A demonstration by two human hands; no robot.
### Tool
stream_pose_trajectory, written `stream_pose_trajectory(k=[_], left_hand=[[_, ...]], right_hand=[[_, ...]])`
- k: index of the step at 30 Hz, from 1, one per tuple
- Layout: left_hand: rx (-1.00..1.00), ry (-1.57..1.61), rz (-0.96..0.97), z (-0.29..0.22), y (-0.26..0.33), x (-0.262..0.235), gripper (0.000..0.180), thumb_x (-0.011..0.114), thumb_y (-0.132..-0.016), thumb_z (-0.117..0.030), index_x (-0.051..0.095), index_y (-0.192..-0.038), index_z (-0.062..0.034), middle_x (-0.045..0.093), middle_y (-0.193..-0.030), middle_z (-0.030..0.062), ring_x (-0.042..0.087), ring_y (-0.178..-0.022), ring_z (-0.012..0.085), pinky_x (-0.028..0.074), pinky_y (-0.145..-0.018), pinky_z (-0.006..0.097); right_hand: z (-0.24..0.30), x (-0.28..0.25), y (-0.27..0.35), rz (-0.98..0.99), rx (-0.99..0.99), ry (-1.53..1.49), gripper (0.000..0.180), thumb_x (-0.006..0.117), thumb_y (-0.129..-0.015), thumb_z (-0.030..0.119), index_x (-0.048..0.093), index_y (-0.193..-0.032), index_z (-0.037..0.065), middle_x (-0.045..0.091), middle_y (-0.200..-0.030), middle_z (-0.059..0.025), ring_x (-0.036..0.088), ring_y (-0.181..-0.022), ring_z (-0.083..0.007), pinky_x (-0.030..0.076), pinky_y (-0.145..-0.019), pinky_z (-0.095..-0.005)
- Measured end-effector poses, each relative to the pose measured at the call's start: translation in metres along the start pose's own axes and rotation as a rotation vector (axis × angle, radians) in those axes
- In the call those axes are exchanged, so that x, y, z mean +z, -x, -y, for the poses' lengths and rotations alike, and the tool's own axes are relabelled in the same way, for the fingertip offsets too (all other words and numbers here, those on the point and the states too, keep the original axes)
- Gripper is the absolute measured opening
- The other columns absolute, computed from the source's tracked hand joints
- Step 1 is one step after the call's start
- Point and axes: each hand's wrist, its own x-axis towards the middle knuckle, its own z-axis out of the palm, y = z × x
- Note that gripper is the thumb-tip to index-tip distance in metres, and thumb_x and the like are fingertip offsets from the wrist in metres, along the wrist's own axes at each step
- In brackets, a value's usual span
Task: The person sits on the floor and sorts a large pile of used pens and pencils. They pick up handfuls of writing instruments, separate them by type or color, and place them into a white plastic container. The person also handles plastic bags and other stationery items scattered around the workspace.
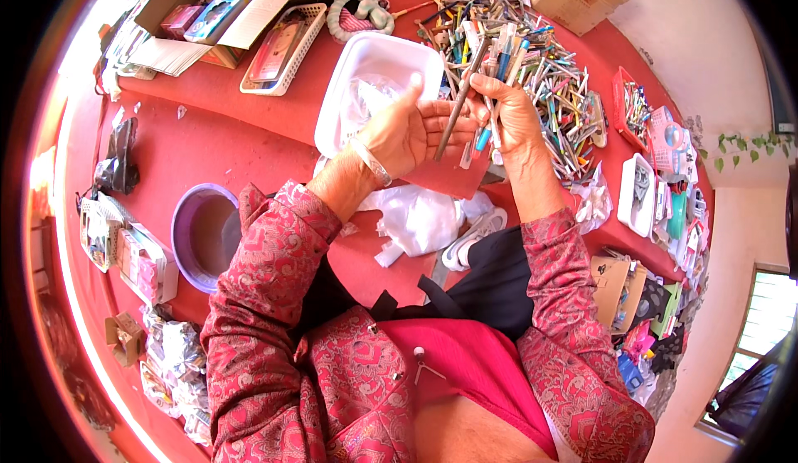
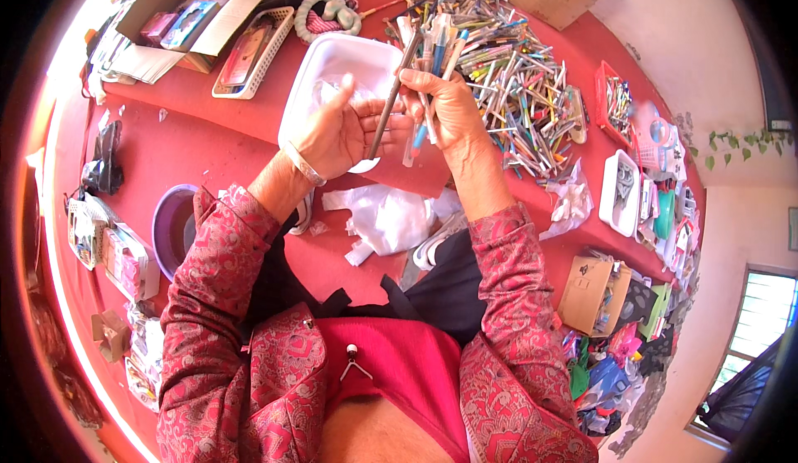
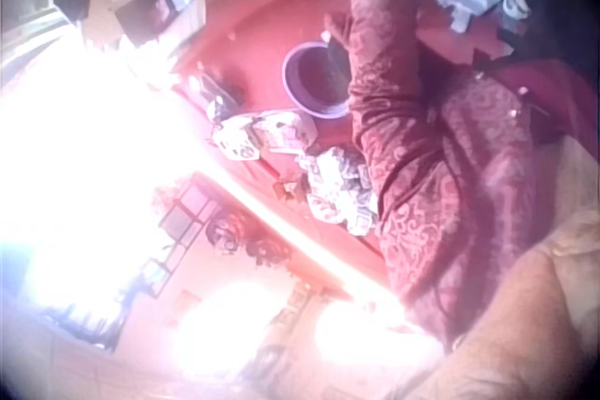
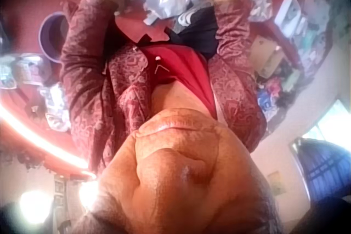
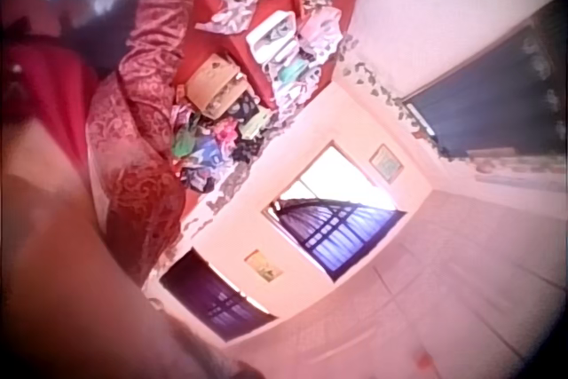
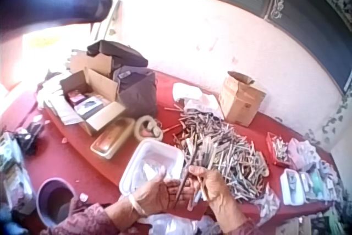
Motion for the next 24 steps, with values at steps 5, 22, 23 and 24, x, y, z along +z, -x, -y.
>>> stream_pose_trajectory(k=[5, 22, 23, 24], left_hand=[[0.053, 0.101, 0.166, -0.007, 0.001, -0.003, 0.093, 0.016, -0.075, -0.069, 0.036, -0.115, 0.012, 0.045, -0.114, 0.0264, 0.049, -0.104, 0.0345, 0.04, -0.089, 0.04], [0.103, -0.225, 0.004, 0.012, -0.003, -0.002, 0.02, 0.052, -0.082, -0.009, 0.051, -0.099, 0.0018, 0.059, -0.089, 0.0094, 0.06, -0.079, 0.0172, 0.049, -0.073, 0.025], [0.092, -0.233, -0.027, 0.011, -0.003, -0.002, 0.02, 0.051, -0.082, -0.009, 0.051, -0.1, 0.0017, 0.059, -0.089, 0.0095, 0.06, -0.079, 0.0174, 0.049, -0.073, 0.025], [0.081, -0.241, -0.058, 0.011, -0.003, -0.001, 0.02, 0.051, -0.082, -0.008, 0.051, -0.1, 0.0017, 0.059, -0.089, 0.0096, 0.06, -0.079, 0.0176, 0.049, -0.073, 0.026]], right_hand=[[0.008, -0.008, -0.001, -0.085, 0.16, -0.064, 0.011, 0.062, -0.072, 0.01, 0.055, -0.072, 0.002, 0.053, -0.058, -0.0035, 0.045, -0.04, -0.0064, 0.036, -0.036, -0.016], [0.001, 0.016, 0.012, 0.08, 0.194, 0.034, 0.018, 0.062, -0.074, 0.011, 0.057, -0.087, -0.001, 0.059, -0.07, -0.0095, 0.05, -0.046, -0.0089, 0.043, -0.043, -0.019], [0.0, 0.013, 0.011, 0.047, 0.176, 0.034, 0.018, 0.062, -0.074, 0.011, 0.057, -0.086, -0.001, 0.058, -0.069, -0.0092, 0.05, -0.047, -0.0095, 0.043, -0.043, -0.0197], [-0.004, 0.006, 0.006, 0.014, 0.158, 0.033, 0.018, 0.062, -0.073, 0.011, 0.056, -0.086, -0.001, 0.058, -0.069, -0.009, 0.051, -0.048, -0.0102, 0.044, -0.044, -0.0205]])
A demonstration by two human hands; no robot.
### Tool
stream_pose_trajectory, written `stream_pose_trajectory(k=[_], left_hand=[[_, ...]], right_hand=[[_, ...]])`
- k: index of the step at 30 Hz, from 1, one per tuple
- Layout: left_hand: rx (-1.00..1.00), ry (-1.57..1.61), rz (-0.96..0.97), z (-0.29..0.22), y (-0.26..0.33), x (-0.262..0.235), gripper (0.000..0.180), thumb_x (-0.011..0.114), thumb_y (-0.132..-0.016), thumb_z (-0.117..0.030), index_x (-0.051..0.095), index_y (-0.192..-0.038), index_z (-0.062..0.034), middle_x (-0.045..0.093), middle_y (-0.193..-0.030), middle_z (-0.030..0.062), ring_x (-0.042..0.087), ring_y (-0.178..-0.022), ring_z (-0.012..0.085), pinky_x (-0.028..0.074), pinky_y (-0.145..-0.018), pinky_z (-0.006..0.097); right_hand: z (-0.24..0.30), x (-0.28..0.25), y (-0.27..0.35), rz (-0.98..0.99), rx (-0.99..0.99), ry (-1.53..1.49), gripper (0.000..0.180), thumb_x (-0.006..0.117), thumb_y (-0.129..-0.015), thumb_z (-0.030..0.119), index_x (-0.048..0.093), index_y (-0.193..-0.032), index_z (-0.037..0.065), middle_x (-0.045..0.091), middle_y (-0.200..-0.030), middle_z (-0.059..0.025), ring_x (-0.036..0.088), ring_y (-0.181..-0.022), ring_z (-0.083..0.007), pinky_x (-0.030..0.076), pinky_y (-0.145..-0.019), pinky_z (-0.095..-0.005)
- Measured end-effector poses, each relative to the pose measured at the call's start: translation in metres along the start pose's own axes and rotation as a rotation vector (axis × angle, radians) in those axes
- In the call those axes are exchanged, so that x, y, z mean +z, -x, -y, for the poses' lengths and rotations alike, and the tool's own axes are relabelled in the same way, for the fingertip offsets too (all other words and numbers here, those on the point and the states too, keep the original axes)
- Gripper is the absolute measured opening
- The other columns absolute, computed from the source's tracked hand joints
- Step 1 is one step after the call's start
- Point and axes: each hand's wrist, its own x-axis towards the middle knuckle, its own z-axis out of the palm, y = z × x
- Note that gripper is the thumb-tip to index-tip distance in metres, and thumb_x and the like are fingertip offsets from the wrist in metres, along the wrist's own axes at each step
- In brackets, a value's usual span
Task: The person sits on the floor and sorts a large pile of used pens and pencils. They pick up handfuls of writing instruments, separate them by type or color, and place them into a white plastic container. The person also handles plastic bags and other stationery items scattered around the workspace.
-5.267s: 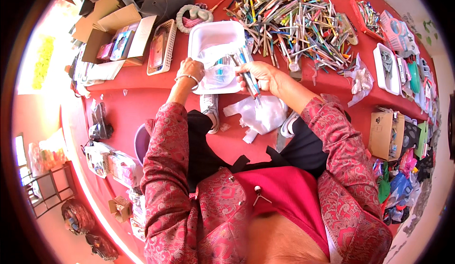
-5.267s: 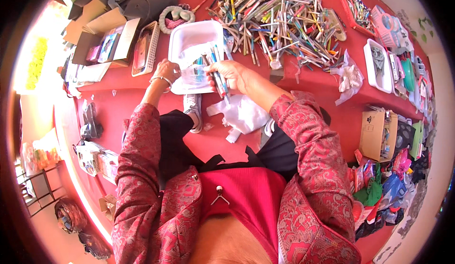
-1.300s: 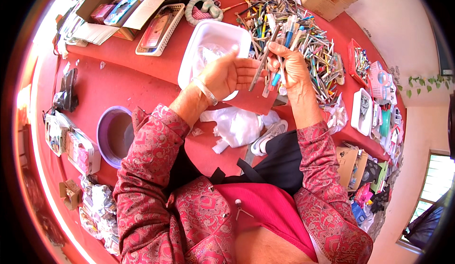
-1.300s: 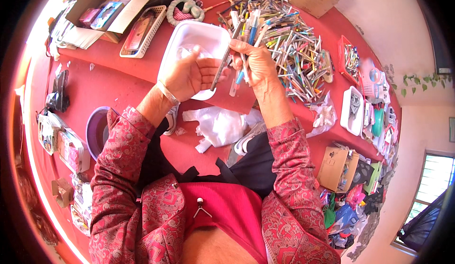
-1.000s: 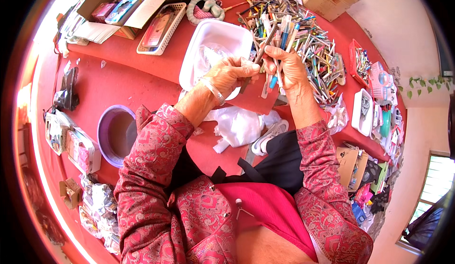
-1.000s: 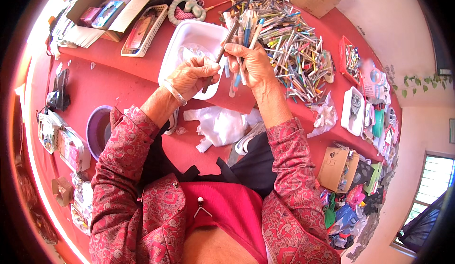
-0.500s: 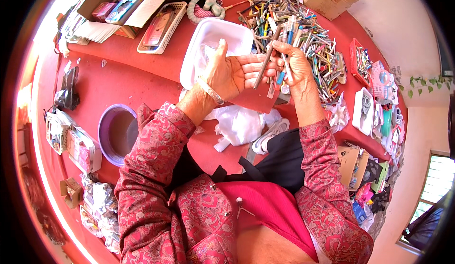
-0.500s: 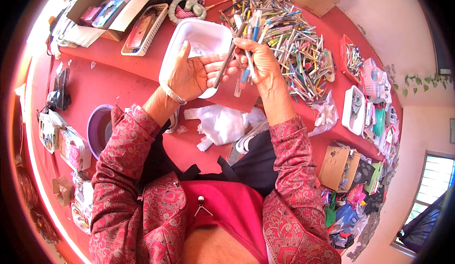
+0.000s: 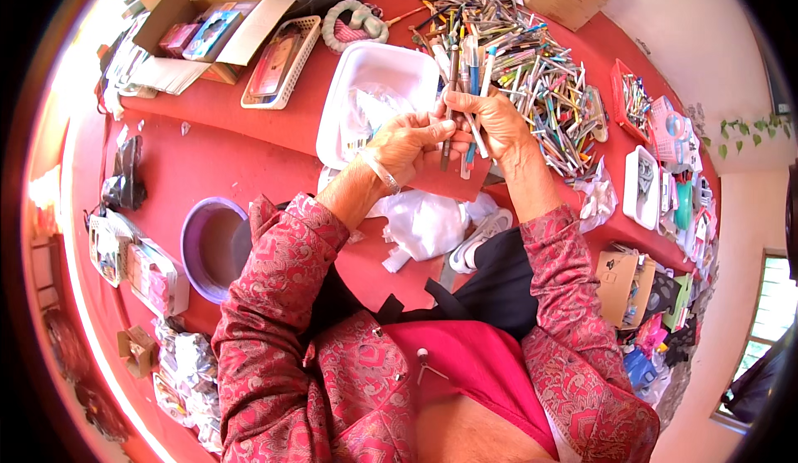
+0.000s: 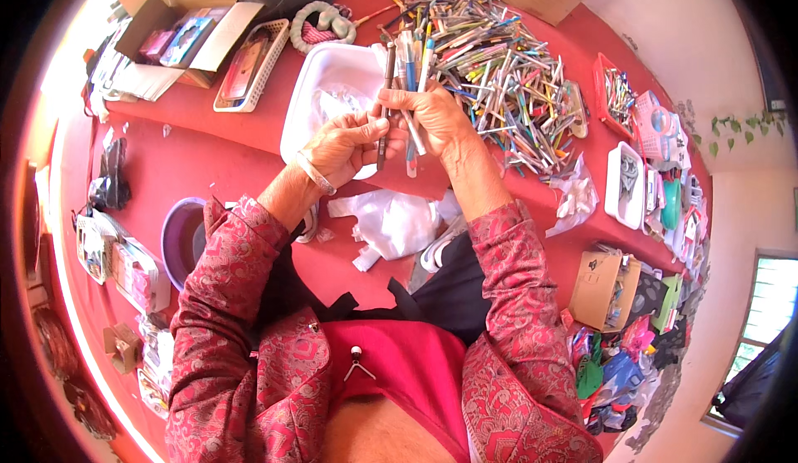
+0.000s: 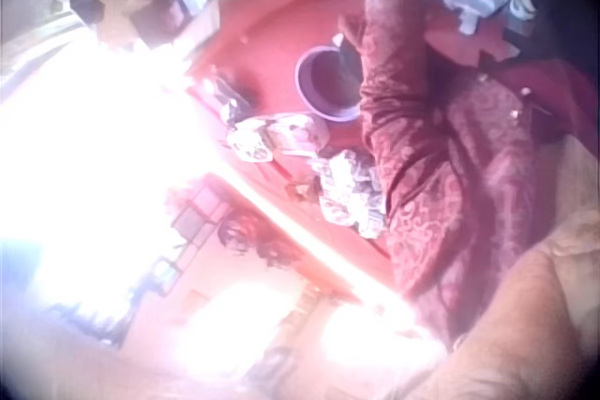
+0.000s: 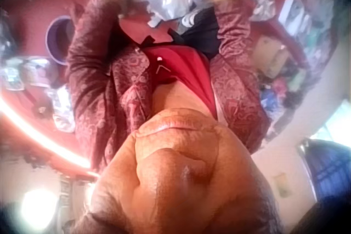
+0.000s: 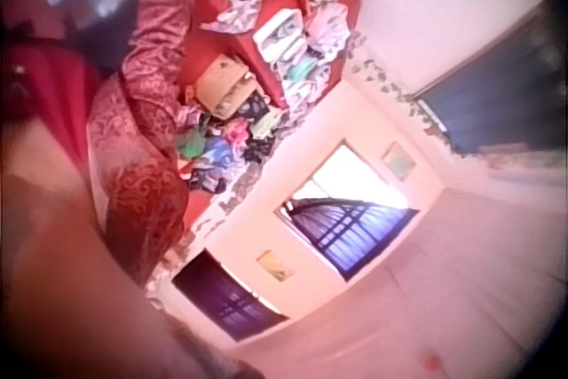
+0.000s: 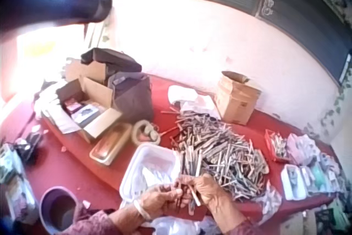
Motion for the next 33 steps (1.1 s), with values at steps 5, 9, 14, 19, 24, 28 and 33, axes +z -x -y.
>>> stream_pose_trajectory(k=[5, 9, 14, 19, 24, 28, 33], left_hand=[[0.033, -0.208, -0.264, -0.026, -0.011, -0.024, 0.031, 0.046, -0.085, -0.027, 0.053, -0.098, 0.0004, 0.059, -0.09, 0.0101, 0.056, -0.088, 0.0191, 0.044, -0.078, 0.031], [0.274, -0.601, -0.555, -0.058, -0.024, -0.04, 0.027, 0.047, -0.082, -0.025, 0.057, -0.09, -0.0005, 0.059, -0.088, 0.0077, 0.055, -0.081, 0.0167, 0.042, -0.074, 0.027], [0.288, -2.334, -0.202, -0.051, -0.045, -0.077, 0.029, 0.05, -0.077, -0.039, 0.064, -0.095, -0.0209, 0.042, -0.122, 0.0158, 0.036, -0.116, 0.0305, 0.035, -0.09, 0.041], [-0.426, -2.517, 0.188, -0.013, -0.064, -0.093, 0.029, 0.053, -0.075, -0.032, 0.062, -0.099, -0.0194, 0.025, -0.136, 0.0067, 0.012, -0.128, 0.0272, 0.019, -0.096, 0.057], [-0.269, -2.422, 0.065, -0.006, -0.072, -0.102, 0.047, 0.051, -0.077, -0.024, 0.042, -0.12, -0.0088, 0.032, -0.13, 0.0102, 0.025, -0.123, 0.0243, 0.023, -0.096, 0.052], [0.384, -2.16, -0.205, -0.026, -0.095, -0.15, 0.04, 0.049, -0.077, -0.015, 0.045, -0.116, -0.0062, 0.046, -0.115, 0.0169, 0.042, -0.109, 0.0301, 0.032, -0.093, 0.035], [0.224, -1.693, -0.363, -0.067, -0.086, -0.125, 0.036, 0.047, -0.074, -0.008, 0.055, -0.11, -0.0111, 0.059, -0.092, 0.0183, 0.057, -0.086, 0.025, 0.041, -0.079, 0.03]], right_hand=[[0.003, -0.045, -0.024, 0.003, 0.027, -0.289, 0.013, 0.057, -0.075, 0.015, 0.052, -0.075, 0.003, 0.053, -0.059, -0.0052, 0.051, -0.048, -0.0147, 0.042, -0.042, -0.0233], [0.001, -0.068, -0.018, -0.04, 0.159, -0.248, 0.013, 0.057, -0.073, 0.014, 0.053, -0.077, 0.003, 0.057, -0.063, -0.0089, 0.057, -0.054, -0.0158, 0.049, -0.045, -0.0261], [-0.023, -0.042, -0.002, 0.003, 0.366, -0.221, 0.022, 0.055, -0.08, 0.014, 0.052, -0.095, -0.001, 0.056, -0.066, -0.0045, 0.056, -0.054, -0.0113, 0.05, -0.046, -0.0249], [-0.035, -0.047, -0.001, -0.049, 0.389, -0.201, 0.02, 0.054, -0.082, 0.02, 0.054, -0.091, 0.002, 0.056, -0.066, -0.0034, 0.055, -0.053, -0.0113, 0.049, -0.047, -0.0252], [-0.033, -0.049, -0.003, -0.027, 0.354, -0.193, 0.02, 0.054, -0.082, 0.023, 0.054, -0.088, 0.003, 0.057, -0.067, -0.0041, 0.056, -0.053, -0.0116, 0.049, -0.047, -0.0256], [-0.035, -0.042, -0.003, -0.046, 0.368, -0.19, 0.02, 0.057, -0.08, 0.021, 0.054, -0.087, 0.003, 0.056, -0.066, -0.0044, 0.055, -0.052, -0.0119, 0.049, -0.047, -0.0252], [-0.056, -0.035, -0.014, -0.067, 0.434, -0.166, 0.016, 0.062, -0.075, 0.014, 0.054, -0.08, 0.002, 0.055, -0.062, -0.0036, 0.054, -0.051, -0.012, 0.048, -0.046, -0.0246]])
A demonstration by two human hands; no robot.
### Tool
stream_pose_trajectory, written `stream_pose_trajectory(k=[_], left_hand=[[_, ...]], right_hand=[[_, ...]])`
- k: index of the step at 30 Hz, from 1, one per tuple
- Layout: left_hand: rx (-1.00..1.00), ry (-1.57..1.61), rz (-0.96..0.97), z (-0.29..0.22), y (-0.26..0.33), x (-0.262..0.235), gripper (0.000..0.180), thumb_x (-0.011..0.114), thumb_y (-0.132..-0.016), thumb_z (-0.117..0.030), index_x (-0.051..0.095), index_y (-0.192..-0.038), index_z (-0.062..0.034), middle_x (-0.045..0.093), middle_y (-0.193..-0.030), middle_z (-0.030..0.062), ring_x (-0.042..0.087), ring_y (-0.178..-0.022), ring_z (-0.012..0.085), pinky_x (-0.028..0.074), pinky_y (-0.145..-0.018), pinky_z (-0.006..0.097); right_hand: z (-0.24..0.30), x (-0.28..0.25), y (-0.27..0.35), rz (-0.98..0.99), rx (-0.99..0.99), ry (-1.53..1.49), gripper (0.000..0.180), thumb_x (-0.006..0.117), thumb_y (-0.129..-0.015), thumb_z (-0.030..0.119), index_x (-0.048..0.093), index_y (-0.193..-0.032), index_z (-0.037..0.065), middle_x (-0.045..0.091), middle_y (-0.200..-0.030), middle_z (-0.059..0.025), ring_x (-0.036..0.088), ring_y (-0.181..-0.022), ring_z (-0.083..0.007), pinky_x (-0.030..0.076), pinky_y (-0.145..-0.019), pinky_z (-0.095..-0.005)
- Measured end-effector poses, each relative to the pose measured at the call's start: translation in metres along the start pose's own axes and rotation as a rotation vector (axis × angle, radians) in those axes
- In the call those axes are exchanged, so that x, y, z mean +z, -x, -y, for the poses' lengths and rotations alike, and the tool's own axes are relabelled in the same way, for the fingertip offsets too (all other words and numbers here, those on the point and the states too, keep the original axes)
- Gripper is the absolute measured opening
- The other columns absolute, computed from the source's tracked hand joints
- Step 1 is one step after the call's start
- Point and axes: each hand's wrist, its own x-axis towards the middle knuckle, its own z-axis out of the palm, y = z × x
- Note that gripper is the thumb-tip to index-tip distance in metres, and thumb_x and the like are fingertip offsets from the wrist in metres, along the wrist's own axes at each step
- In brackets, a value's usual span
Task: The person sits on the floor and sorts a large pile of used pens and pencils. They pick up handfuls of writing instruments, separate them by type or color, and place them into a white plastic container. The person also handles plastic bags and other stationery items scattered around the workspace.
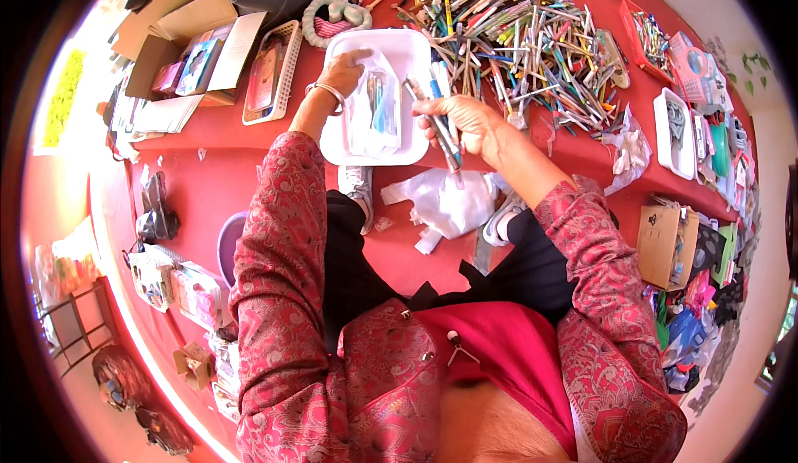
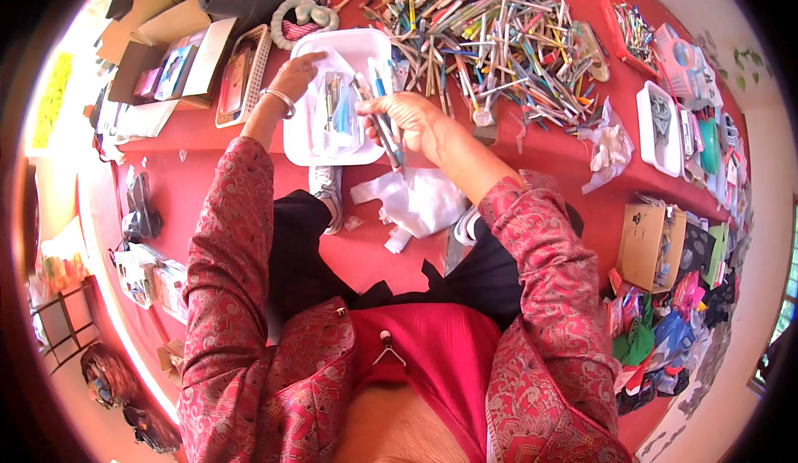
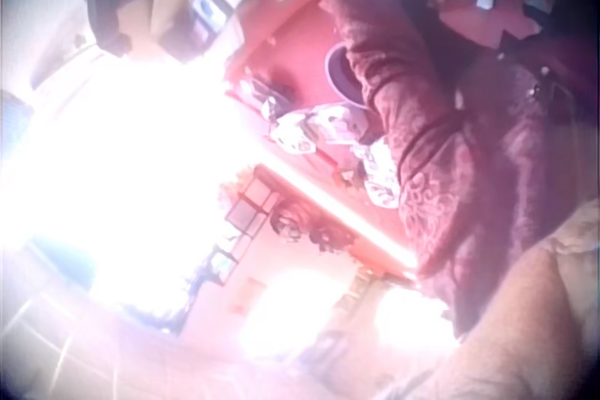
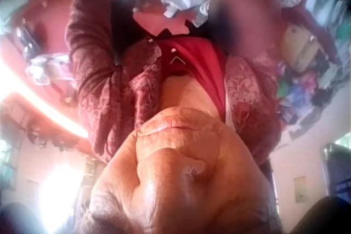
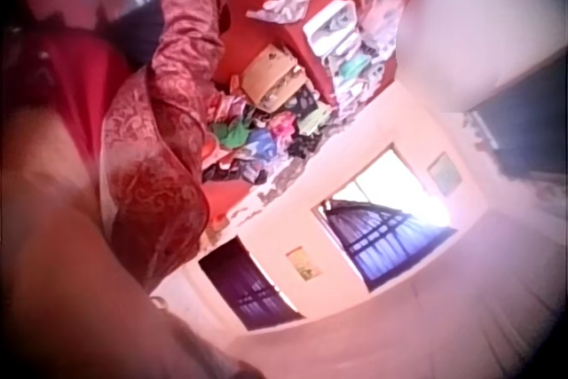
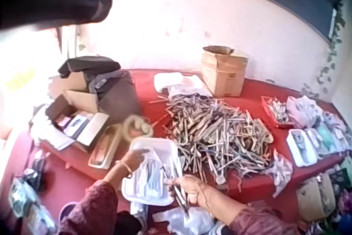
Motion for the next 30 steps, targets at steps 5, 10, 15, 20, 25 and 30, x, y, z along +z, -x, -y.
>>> stream_pose_trajectory(k=[5, 10, 15, 20, 25, 30], left_hand=[[0.073, -0.155, -0.085, -0.002, 0.002, -0.003, 0.029, 0.049, -0.074, -0.01, 0.06, -0.101, -0.0141, 0.06, -0.077, 0.0165, 0.059, -0.073, 0.0256, 0.045, -0.069, 0.033], [0.176, -0.186, -0.231, 0.014, 0.008, -0.008, 0.026, 0.048, -0.076, -0.007, 0.062, -0.095, -0.0166, 0.061, -0.08, 0.0156, 0.059, -0.075, 0.028, 0.045, -0.068, 0.035], [0.21, -0.153, -0.147, 0.003, 0.003, -0.006, 0.038, 0.043, -0.069, 0.005, 0.062, -0.096, -0.0148, 0.059, -0.096, 0.0131, 0.057, -0.089, 0.0275, 0.045, -0.079, 0.034], [0.238, -0.191, -0.203, 0.01, 0.008, -0.012, 0.041, 0.04, -0.065, 0.005, 0.062, -0.095, -0.0119, 0.058, -0.1, 0.0116, 0.054, -0.089, 0.0303, 0.042, -0.08, 0.036], [0.207, -0.228, -0.226, 0.025, 0.009, -0.016, 0.038, 0.043, -0.067, 0.003, 0.061, -0.098, -0.0103, 0.057, -0.101, 0.0125, 0.053, -0.091, 0.0302, 0.042, -0.081, 0.036], [0.153, -0.234, -0.185, 0.024, 0.016, -0.015, 0.036, 0.047, -0.069, 0.0, 0.057, -0.104, -0.008, 0.053, -0.109, 0.0133, 0.051, -0.096, 0.0305, 0.04, -0.085, 0.036]], right_hand=[[-0.014, 0.026, -0.038, -0.113, 0.073, 0.198, 0.012, 0.062, -0.074, 0.009, 0.054, -0.076, 0.001, 0.055, -0.063, -0.0088, 0.055, -0.052, -0.0183, 0.049, -0.047, -0.0317], [-0.007, 0.038, -0.076, -0.089, 0.166, 0.195, 0.012, 0.053, -0.077, 0.008, 0.053, -0.081, -0.003, 0.058, -0.068, -0.0129, 0.058, -0.059, -0.0254, 0.049, -0.054, -0.0402], [-0.013, 0.032, -0.12, -0.042, 0.176, 0.241, 0.011, 0.053, -0.073, 0.005, 0.052, -0.078, -0.004, 0.057, -0.067, -0.0155, 0.058, -0.058, -0.0263, 0.051, -0.051, -0.0361], [-0.019, 0.054, -0.141, -0.248, -0.01, 0.589, 0.011, 0.049, -0.071, 0.0, 0.052, -0.08, -0.006, 0.055, -0.065, -0.0162, 0.057, -0.054, -0.027, 0.048, -0.046, -0.0374], [-0.025, 0.038, -0.144, -0.185, 0.056, 0.197, 0.013, 0.049, -0.074, 0.003, 0.052, -0.084, -0.004, 0.056, -0.07, -0.0136, 0.056, -0.058, -0.0243, 0.049, -0.05, -0.035], [-0.033, 0.028, -0.131, -0.137, 0.141, 0.239, 0.014, 0.05, -0.074, 0.003, 0.051, -0.087, -0.004, 0.056, -0.072, -0.0124, 0.055, -0.058, -0.0221, 0.049, -0.052, -0.0349]])
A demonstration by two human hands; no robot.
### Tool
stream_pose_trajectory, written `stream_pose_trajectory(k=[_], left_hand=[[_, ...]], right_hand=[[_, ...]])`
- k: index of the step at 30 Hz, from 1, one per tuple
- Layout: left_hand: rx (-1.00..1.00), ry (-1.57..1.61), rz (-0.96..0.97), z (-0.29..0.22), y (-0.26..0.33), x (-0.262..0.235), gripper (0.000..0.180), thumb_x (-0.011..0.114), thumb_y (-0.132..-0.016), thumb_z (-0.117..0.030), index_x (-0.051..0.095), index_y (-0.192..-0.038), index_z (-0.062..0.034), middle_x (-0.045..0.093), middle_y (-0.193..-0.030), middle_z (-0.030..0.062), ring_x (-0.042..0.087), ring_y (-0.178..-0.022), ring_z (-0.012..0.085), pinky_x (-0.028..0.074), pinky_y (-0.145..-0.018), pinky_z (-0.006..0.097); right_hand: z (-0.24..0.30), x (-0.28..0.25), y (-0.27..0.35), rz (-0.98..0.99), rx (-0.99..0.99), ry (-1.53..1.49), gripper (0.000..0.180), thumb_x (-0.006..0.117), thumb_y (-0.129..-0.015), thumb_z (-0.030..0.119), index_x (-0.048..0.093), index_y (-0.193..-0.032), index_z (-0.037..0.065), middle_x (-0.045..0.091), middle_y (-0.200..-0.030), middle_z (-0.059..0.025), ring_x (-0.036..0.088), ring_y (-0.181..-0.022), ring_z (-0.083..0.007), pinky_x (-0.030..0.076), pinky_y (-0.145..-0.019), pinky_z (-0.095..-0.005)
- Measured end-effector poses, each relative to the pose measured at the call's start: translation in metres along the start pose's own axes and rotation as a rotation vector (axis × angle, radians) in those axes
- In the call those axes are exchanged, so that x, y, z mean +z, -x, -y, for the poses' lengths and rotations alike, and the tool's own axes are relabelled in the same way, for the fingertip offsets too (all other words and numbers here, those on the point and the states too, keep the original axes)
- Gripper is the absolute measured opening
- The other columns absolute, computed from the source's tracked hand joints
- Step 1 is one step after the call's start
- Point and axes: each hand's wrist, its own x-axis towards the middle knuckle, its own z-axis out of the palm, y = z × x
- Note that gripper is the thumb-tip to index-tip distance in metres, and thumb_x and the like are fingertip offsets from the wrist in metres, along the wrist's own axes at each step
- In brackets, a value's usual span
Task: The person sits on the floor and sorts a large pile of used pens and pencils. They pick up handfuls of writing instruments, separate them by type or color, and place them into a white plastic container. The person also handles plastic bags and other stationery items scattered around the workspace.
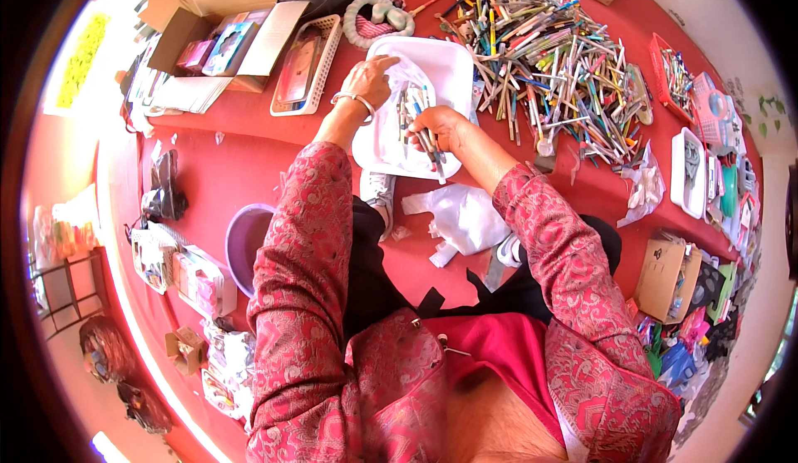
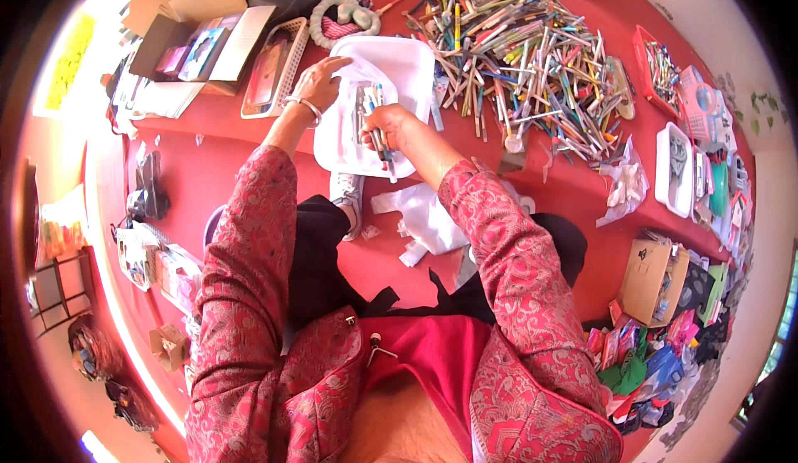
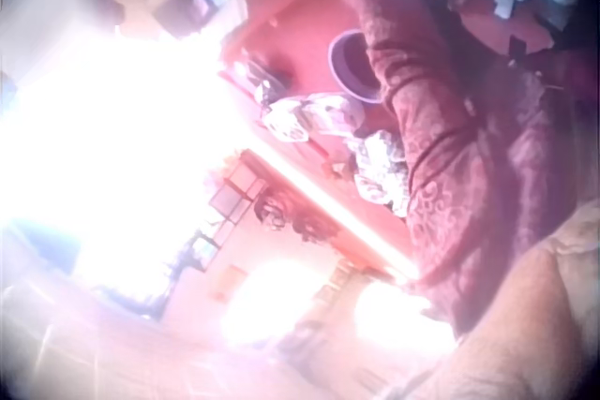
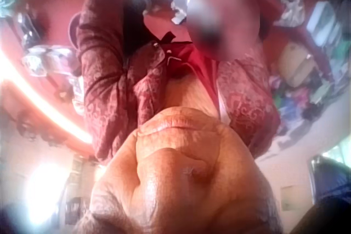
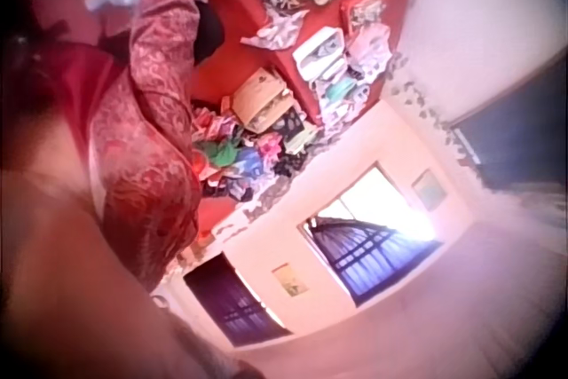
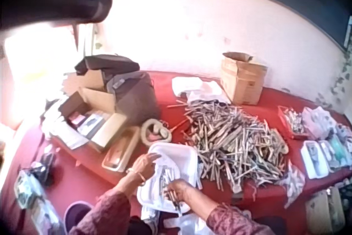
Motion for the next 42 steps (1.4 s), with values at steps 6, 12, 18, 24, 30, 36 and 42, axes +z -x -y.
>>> stream_pose_trajectory(k=[6, 12, 18, 24, 30, 36, 42], left_hand=[[0.117, -0.016, 0.029, -0.027, -0.005, -0.007, 0.04, 0.042, -0.067, 0.004, 0.058, -0.102, -0.0086, 0.055, -0.106, 0.0148, 0.052, -0.097, 0.03, 0.04, -0.085, 0.036], [0.161, -0.074, -0.019, -0.026, -0.001, -0.007, 0.042, 0.04, -0.066, 0.005, 0.059, -0.101, -0.0094, 0.056, -0.105, 0.0147, 0.051, -0.098, 0.0296, 0.039, -0.086, 0.036], [0.156, -0.093, -0.029, -0.021, -0.001, -0.01, 0.042, 0.04, -0.066, 0.006, 0.059, -0.101, -0.0085, 0.056, -0.105, 0.0144, 0.051, -0.097, 0.031, 0.04, -0.085, 0.037], [0.162, -0.092, -0.012, -0.025, -0.005, -0.007, 0.043, 0.04, -0.065, 0.007, 0.058, -0.101, -0.0075, 0.055, -0.105, 0.0144, 0.051, -0.098, 0.0303, 0.04, -0.086, 0.036], [0.177, -0.201, 0.007, -0.014, 0.002, -0.007, 0.045, 0.042, -0.061, 0.007, 0.057, -0.102, -0.0059, 0.056, -0.106, 0.0142, 0.051, -0.1, 0.028, 0.037, -0.089, 0.035], [0.13, -0.264, 0.049, -0.028, 0.002, -0.012, 0.04, 0.046, -0.066, 0.002, 0.057, -0.103, -0.007, 0.055, -0.108, 0.0101, 0.049, -0.102, 0.025, 0.038, -0.088, 0.035], [0.01, -0.386, 0.131, -0.02, 0.005, -0.017, 0.033, 0.047, -0.074, -0.008, 0.055, -0.105, -0.0148, 0.054, -0.108, 0.0009, 0.049, -0.102, 0.02, 0.036, -0.082, 0.044]], right_hand=[[0.018, 0.005, -0.047, -0.085, -0.077, 0.624, 0.012, 0.053, -0.07, 0.001, 0.053, -0.08, -0.006, 0.057, -0.066, -0.0184, 0.056, -0.05, -0.0273, 0.042, -0.041, -0.0405], [0.027, 0.005, -0.069, -0.076, -0.164, 0.098, 0.023, 0.058, -0.068, 0.005, 0.052, -0.088, -0.004, 0.057, -0.069, -0.0168, 0.056, -0.053, -0.0269, 0.043, -0.045, -0.0396], [0.014, -0.009, -0.068, -0.037, -0.111, -0.422, 0.036, 0.064, -0.065, 0.011, 0.051, -0.097, -0.002, 0.057, -0.076, -0.0145, 0.056, -0.058, -0.026, 0.046, -0.051, -0.0372], [0.011, -0.014, -0.063, -0.036, -0.104, -0.504, 0.05, 0.07, -0.062, 0.016, 0.05, -0.105, 0.001, 0.058, -0.083, -0.0123, 0.057, -0.064, -0.0251, 0.048, -0.058, -0.0348], [-0.001, -0.002, -0.025, -0.025, -0.143, 0.049, 0.059, 0.045, -0.08, 0.044, 0.029, -0.127, 0.012, 0.037, -0.122, -0.0133, 0.042, -0.104, -0.0315, 0.046, -0.069, -0.0485], [0.0, -0.009, 0.01, 0.001, 0.005, 0.299, 0.083, 0.033, -0.076, 0.065, 0.007, -0.134, 0.013, 0.009, -0.138, -0.0186, 0.013, -0.124, -0.0409, 0.038, -0.076, -0.0608], [0.0, 0.004, 0.037, 0.089, 0.243, 0.779, 0.09, 0.039, -0.073, 0.066, 0.008, -0.134, 0.007, 0.015, -0.136, -0.0223, 0.047, -0.098, -0.0415, 0.044, -0.074, -0.0493]])
